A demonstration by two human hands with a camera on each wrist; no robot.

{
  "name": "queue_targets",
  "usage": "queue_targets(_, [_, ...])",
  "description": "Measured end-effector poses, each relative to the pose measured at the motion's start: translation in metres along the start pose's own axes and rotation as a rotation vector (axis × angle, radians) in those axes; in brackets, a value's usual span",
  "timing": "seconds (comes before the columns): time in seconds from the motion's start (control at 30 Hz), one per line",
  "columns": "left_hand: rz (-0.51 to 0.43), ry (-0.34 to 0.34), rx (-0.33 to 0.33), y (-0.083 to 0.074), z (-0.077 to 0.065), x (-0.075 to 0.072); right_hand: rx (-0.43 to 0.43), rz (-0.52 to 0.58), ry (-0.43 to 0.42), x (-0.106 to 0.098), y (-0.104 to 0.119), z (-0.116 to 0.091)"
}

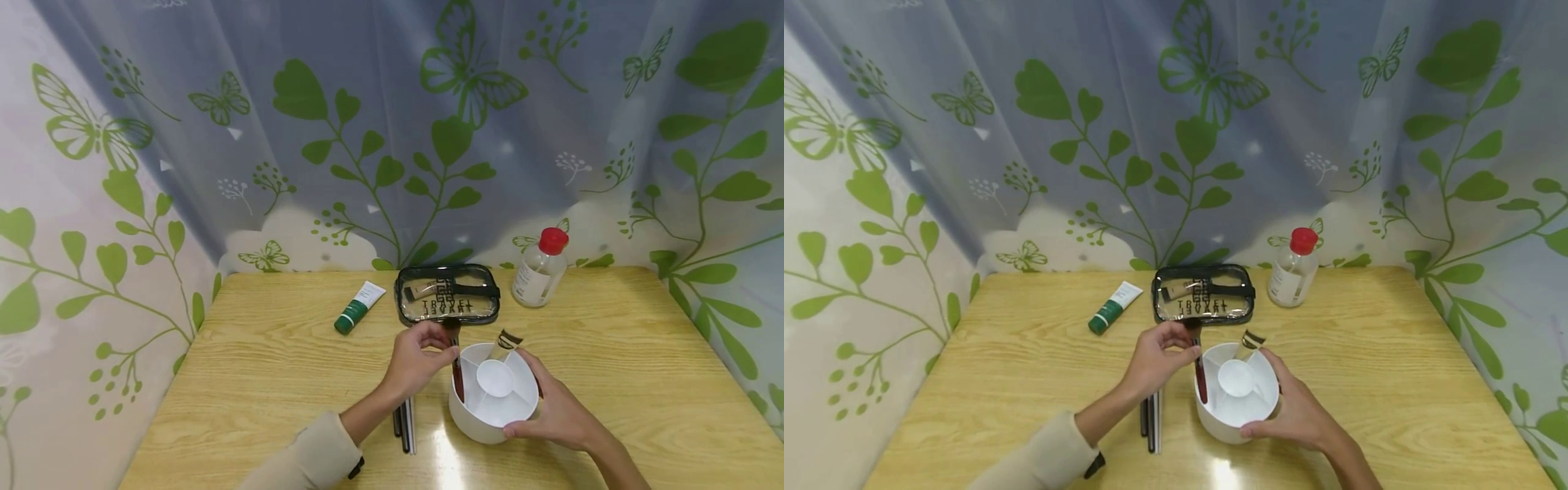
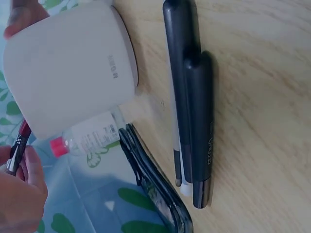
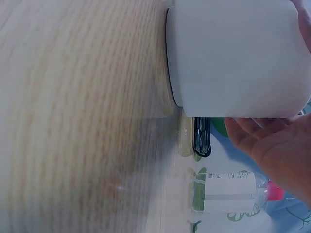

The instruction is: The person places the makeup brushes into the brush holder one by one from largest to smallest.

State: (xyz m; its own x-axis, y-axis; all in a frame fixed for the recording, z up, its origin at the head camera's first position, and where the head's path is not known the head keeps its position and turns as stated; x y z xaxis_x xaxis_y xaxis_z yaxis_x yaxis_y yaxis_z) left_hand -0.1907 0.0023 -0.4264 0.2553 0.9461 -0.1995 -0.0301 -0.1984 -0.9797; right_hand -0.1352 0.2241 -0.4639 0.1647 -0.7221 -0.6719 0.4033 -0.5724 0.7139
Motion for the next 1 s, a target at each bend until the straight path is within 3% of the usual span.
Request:
queue_targets(0.13, [0.008,0.006,-0.007,0.003,0.0,0.002,-0.005,-0.004,-0.003,-0.001,0.001,0.0])
queue_targets(0.33, [0.105,-0.019,0.007,0.006,0.0,0.003,-0.005,-0.009,-0.002,-0.001,0.002,0.0])
queue_targets(0.57, [0.194,0.026,0.05,0.01,-0.002,0.007,-0.011,-0.015,-0.003,-0.001,0.0,0.0])
queue_targets(1.0, [0.246,0.025,0.109,0.012,-0.004,0.014,0.032,-0.002,0.027,0.0,0.0,0.0])
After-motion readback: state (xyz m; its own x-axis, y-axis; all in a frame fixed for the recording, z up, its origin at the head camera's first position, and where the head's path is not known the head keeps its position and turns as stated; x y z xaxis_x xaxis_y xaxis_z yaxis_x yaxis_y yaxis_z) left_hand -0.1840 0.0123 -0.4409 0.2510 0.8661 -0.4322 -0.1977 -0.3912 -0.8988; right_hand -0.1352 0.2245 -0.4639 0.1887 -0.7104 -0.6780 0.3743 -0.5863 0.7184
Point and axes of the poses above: each hand's wrist, its own z-axis towards the middle knuckle, its own x-axis out of the palm, y = z × x, the point moved 5 cm from there along z, towards the middle knuckle, and after that the axes turned 7 degrees about -x, right-handed, at the moved point
